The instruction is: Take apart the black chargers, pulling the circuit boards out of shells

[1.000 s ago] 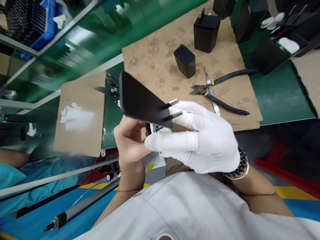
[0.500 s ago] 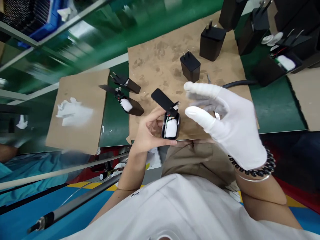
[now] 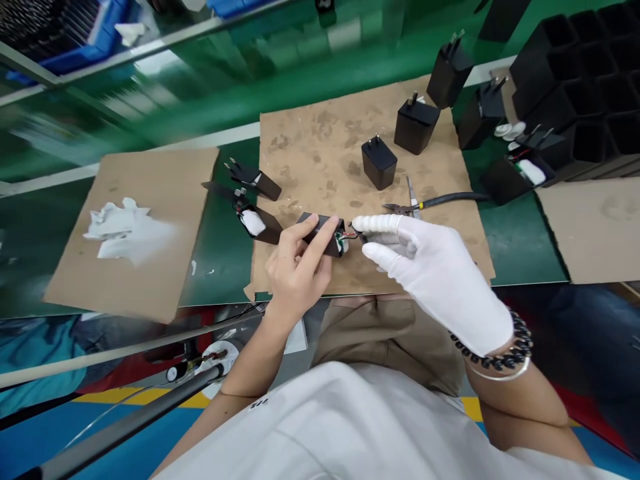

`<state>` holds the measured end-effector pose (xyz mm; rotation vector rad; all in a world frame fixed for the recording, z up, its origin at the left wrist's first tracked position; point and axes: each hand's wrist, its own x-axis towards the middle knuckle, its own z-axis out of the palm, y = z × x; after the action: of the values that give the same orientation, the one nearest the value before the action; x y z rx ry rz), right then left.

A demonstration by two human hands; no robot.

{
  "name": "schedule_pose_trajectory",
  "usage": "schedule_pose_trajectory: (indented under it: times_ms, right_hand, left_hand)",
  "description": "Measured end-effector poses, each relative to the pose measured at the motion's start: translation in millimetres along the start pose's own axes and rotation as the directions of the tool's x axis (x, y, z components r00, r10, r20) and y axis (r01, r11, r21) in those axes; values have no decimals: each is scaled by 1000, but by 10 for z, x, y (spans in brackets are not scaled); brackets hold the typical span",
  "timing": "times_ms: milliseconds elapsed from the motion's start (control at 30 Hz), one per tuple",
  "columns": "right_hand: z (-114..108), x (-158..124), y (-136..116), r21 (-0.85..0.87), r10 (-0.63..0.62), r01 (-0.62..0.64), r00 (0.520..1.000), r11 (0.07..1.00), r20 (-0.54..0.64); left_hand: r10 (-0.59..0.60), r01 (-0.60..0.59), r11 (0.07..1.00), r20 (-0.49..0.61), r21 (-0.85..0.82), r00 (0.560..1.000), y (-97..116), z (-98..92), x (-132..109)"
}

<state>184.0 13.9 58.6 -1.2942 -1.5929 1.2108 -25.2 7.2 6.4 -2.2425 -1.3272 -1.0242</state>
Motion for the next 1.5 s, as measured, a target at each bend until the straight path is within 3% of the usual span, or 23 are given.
schedule_pose_trajectory:
  times_ms: [100,167,300,500,700,800,967,1033,1167,1267,1333,1400,1500]
  right_hand:
    - [158,-42,81,-14,-102,101,991,995,-92]
    - [240,-72,103,-183,-261,232,952,955,-157]
    - [271,-94,90,-606,-531,384,844,697,-76]
    - [219,-90,54,-843,-537,340,840,417,73]
    - [323,-130,-45,-927,-511,297,847,227,146]
    - [412,-43,-9,-906,-478,318,865,280,155]
    - [482,132,216,-697,-443,337,896,633,31]
    - [431,131,239,-601,-458,383,888,702,30]
    - [202,-29,48,-586,-464,394,885,708,35]
    - [92,-119,-68,-570,-418,435,892,697,171]
    - [129,-89,-7,-593,-406,426,897,683,176]
    - [220,-5,135,-640,-480,401,876,655,58]
    - [310,125,301,-599,-483,445,869,666,108]
  left_hand:
    - [-115,121,987,67,-103,991,21,-3,-29]
    - [-218,238,954,127,-180,968,66,7,-45]
    - [-341,410,846,245,-341,907,190,72,-42]
    - [-417,555,691,372,-463,829,324,164,-26]
    - [-454,579,631,359,-517,816,334,199,-64]
    - [-500,602,596,340,-532,796,291,215,-51]
    - [-460,660,539,474,-523,751,163,140,-25]
    - [-403,650,503,511,-569,759,103,75,-40]
    - [-411,648,429,502,-629,761,-11,-69,-127]
    - [-452,647,410,473,-643,756,-78,-174,-206]
    - [-468,649,401,465,-646,752,-104,-231,-242]
    - [-482,666,389,476,-636,736,-112,-258,-252]
    - [-467,671,386,493,-633,734,-96,-229,-207]
